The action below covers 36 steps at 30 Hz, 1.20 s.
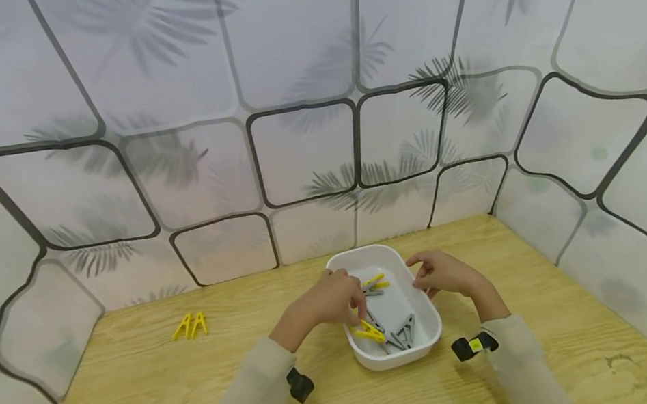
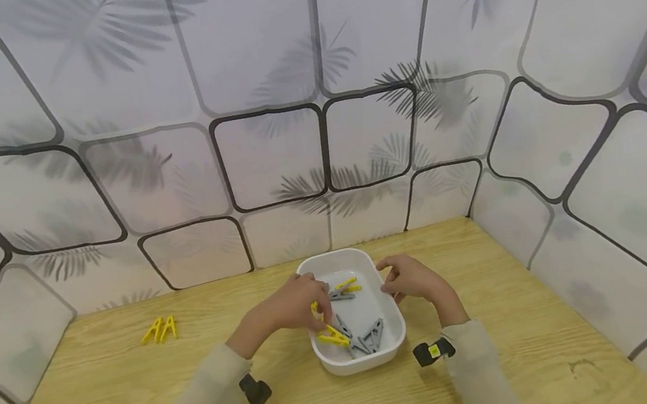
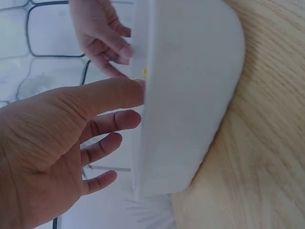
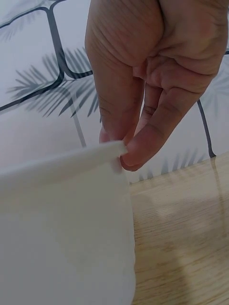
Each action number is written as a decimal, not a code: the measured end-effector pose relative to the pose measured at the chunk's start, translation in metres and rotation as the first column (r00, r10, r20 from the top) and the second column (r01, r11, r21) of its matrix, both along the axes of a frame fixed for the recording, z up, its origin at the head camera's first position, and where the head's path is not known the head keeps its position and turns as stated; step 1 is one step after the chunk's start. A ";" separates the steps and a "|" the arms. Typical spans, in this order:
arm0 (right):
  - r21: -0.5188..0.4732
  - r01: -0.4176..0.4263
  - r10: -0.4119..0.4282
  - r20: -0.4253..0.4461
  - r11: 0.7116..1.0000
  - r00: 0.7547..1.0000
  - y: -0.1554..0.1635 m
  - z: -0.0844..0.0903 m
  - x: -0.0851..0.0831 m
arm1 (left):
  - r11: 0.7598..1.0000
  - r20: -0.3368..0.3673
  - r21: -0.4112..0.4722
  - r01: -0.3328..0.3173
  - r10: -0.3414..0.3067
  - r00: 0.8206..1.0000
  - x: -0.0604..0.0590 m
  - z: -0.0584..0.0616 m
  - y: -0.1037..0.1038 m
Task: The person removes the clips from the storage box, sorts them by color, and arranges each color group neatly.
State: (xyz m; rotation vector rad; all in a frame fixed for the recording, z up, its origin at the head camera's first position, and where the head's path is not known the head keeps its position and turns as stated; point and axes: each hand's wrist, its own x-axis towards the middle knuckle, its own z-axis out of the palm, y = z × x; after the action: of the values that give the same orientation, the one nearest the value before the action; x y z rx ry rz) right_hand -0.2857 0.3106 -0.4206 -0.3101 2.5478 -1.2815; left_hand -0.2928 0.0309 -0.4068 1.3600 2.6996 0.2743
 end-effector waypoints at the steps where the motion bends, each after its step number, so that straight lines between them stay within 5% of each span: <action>1: 0.001 0.000 0.000 0.001 1.000 1.000 0.000 0.000 0.000 | 1.000 0.002 0.018 -0.002 0.002 1.000 -0.001 0.002 -0.002; 7: -0.002 -0.005 0.005 0.005 1.000 1.000 0.000 0.001 0.000 | 0.979 0.011 0.199 -0.036 0.034 0.999 -0.004 0.012 -0.016; 14: -0.013 -0.009 0.009 0.012 1.000 1.000 -0.001 -0.001 0.001 | 0.894 -0.138 0.440 -0.086 0.162 0.977 0.001 0.020 -0.036; 21: -0.016 -0.004 0.004 0.007 1.000 1.000 0.000 -0.001 0.000 | 0.787 -0.281 0.613 -0.071 0.301 0.911 0.005 0.020 -0.055; 26: -0.025 -0.010 0.011 0.005 1.000 1.000 -0.001 -0.001 -0.001 | 0.706 -0.266 0.699 -0.117 0.408 0.873 0.007 0.014 -0.071; 29: -0.032 -0.015 0.016 0.010 0.999 1.000 0.000 -0.001 0.000 | 0.635 -0.229 0.756 -0.158 0.483 0.845 0.010 0.010 -0.081; 32: -0.040 -0.022 0.022 0.010 0.999 1.000 0.000 0.000 0.002 | 0.554 -0.205 0.813 -0.179 0.559 0.804 0.013 0.007 -0.092; 36: -0.035 -0.028 0.028 0.002 0.999 1.000 -0.001 0.001 0.004 | 0.479 -0.205 0.855 -0.197 0.662 0.721 0.015 0.000 -0.107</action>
State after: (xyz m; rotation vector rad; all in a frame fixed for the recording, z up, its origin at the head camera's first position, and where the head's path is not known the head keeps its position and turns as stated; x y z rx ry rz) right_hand -0.2813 0.3093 -0.4200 -0.3496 2.5123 -1.3171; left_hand -0.2773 -0.0757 -0.4070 0.7894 3.5854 1.5655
